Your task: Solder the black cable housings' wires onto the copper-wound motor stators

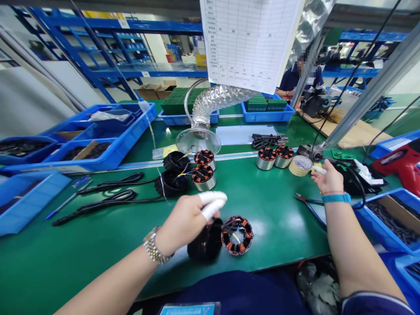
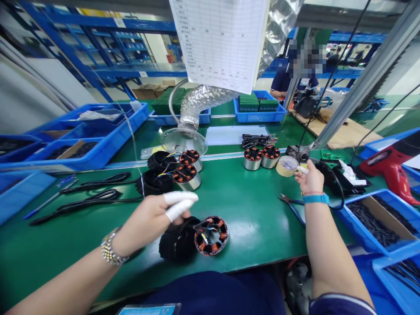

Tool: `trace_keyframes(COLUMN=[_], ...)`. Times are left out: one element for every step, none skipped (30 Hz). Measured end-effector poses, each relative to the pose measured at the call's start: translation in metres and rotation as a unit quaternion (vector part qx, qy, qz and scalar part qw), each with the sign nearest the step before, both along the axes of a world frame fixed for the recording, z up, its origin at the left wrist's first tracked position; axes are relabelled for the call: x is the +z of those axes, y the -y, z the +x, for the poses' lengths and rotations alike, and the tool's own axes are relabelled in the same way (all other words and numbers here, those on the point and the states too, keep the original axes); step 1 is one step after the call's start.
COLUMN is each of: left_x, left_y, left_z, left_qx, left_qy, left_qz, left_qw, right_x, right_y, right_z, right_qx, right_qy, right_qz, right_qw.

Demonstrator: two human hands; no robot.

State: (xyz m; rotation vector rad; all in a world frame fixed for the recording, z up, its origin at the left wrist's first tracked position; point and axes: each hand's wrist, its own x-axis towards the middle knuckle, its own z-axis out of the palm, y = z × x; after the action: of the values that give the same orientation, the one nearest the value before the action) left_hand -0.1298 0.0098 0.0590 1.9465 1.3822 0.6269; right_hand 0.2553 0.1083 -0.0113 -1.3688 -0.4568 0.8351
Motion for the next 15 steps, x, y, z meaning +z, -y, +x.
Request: trace_keyframes(left_x=[0.0,0.001,0.001,0.001,0.001,0.0,-0.001,-0.004,-0.007,-0.011,-0.016,-0.021,-0.025,-0.029,-0.032], left_y=[-0.001,-0.002,-0.002,-0.001,0.001,0.003,0.006,0.008,0.011,0.013,0.014,0.014,0.014,0.012,0.01], left_z=[-0.009,-0.017,-0.024,-0.029,-0.032,-0.033,-0.032,-0.028,-0.024,-0.018,-0.012,-0.007,-0.004,-0.001,0.0], left_qx=[0.071,0.13,0.165,0.174,0.157,0.115,0.057,-0.007,-0.066,-0.111,-0.14,-0.151,-0.15,-0.143,-0.135], left_qy=[0.01,0.021,0.03,0.034,0.034,0.03,0.02,0.009,-0.006,-0.023,-0.043,-0.062,-0.076,-0.084,-0.085], left_qz=[0.017,0.035,0.046,0.047,0.037,0.02,0.002,-0.01,-0.012,-0.006,0.0,0.007,0.013,0.018,0.026], left_qw=[0.997,0.991,0.985,0.983,0.986,0.993,0.998,1.0,0.998,0.993,0.989,0.987,0.986,0.986,0.987], right_x=[-0.001,-0.004,-0.007,-0.011,-0.016,-0.022,-0.027,-0.033,-0.038,-0.043,-0.046,-0.048,-0.049,-0.047,-0.045], right_y=[0.019,0.04,0.063,0.087,0.108,0.127,0.141,0.151,0.156,0.158,0.158,0.156,0.153,0.149,0.145], right_z=[-0.016,-0.033,-0.052,-0.07,-0.089,-0.106,-0.123,-0.138,-0.151,-0.162,-0.171,-0.178,-0.183,-0.187,-0.19], right_qx=[0.027,0.076,0.2,0.332,0.445,0.512,0.544,0.552,0.546,0.529,0.508,0.487,0.469,0.454,0.443], right_qy=[0.018,0.048,0.145,0.224,0.278,0.316,0.341,0.354,0.358,0.358,0.357,0.356,0.354,0.351,0.345], right_qz=[0.011,0.028,0.059,0.077,0.087,0.096,0.1,0.094,0.091,0.089,0.089,0.092,0.095,0.098,0.1], right_qw=[0.999,0.996,0.967,0.913,0.847,0.793,0.76,0.749,0.752,0.764,0.779,0.792,0.803,0.813,0.822])
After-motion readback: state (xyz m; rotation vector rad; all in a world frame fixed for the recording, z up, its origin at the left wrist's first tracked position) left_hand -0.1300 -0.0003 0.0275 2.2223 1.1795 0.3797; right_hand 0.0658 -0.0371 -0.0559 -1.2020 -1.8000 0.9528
